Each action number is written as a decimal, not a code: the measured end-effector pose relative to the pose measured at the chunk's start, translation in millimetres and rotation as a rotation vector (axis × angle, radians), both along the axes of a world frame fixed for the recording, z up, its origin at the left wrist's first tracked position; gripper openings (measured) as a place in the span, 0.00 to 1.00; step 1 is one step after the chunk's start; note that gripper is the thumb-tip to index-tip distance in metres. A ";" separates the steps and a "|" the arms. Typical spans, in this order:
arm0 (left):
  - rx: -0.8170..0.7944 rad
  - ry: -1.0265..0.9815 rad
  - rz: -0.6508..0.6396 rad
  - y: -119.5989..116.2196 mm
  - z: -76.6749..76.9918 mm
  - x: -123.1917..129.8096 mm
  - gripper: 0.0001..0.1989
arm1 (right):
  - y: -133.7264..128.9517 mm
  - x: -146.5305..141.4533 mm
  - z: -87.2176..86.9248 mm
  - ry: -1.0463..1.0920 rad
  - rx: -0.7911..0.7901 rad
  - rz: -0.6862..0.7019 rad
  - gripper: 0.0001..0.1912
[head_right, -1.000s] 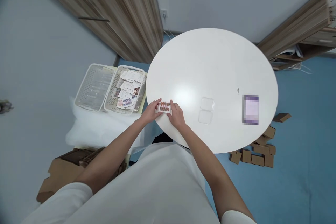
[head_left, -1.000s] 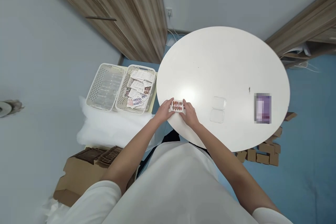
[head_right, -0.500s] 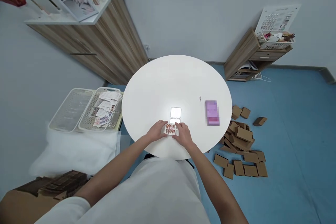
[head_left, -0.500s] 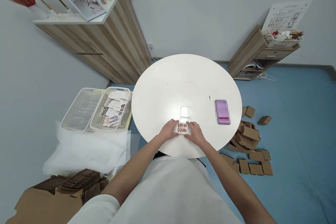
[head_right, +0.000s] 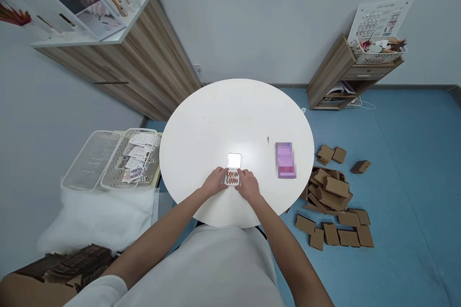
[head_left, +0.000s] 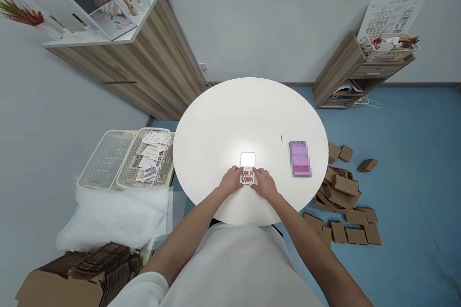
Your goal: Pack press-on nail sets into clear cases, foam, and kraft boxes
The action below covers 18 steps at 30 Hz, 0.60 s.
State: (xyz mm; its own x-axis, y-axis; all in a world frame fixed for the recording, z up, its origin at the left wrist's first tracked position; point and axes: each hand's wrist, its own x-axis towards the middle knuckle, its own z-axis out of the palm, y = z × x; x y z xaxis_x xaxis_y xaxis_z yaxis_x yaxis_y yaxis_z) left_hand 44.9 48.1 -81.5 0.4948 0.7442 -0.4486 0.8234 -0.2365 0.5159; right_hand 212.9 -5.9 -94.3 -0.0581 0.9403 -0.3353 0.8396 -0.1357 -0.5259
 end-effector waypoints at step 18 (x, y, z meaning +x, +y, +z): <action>-0.067 -0.112 0.165 -13.5 -10.4 -4.1 0.37 | -2.1 -2.0 -8.1 0.108 -0.027 -0.096 0.35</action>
